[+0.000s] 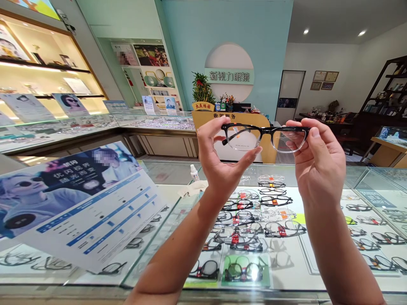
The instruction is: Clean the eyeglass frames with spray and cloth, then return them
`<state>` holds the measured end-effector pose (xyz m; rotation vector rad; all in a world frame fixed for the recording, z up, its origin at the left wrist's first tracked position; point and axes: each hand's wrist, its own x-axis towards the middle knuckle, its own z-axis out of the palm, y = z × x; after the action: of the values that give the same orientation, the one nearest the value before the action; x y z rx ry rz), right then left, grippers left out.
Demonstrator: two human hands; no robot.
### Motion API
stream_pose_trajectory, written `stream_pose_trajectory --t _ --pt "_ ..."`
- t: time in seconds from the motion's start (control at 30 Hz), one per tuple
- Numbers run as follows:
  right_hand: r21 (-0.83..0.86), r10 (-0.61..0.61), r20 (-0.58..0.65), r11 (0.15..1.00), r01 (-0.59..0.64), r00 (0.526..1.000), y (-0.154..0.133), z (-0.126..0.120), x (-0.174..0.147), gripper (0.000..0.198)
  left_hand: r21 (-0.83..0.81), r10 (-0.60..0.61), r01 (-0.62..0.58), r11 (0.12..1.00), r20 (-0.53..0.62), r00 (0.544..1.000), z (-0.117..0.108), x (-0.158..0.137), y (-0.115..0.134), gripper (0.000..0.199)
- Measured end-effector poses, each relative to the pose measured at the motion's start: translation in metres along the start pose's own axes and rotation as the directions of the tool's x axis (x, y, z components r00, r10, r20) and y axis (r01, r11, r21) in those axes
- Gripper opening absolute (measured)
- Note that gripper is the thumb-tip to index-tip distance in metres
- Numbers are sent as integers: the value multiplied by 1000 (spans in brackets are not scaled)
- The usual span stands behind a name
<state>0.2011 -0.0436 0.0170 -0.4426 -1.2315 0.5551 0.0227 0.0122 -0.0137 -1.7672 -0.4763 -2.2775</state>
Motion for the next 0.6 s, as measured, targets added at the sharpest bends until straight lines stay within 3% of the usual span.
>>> stream_pose_trajectory --t 0.17,0.6 --pt "24 1 -7 1000 -1 1000 2 0 2 13 -101 -118 123 987 53 992 2 -2 -2 79" --pt "-2 0 12 1000 0 1000 8 -4 5 13 -367 -179 218 904 137 974 2 1 -11 81"
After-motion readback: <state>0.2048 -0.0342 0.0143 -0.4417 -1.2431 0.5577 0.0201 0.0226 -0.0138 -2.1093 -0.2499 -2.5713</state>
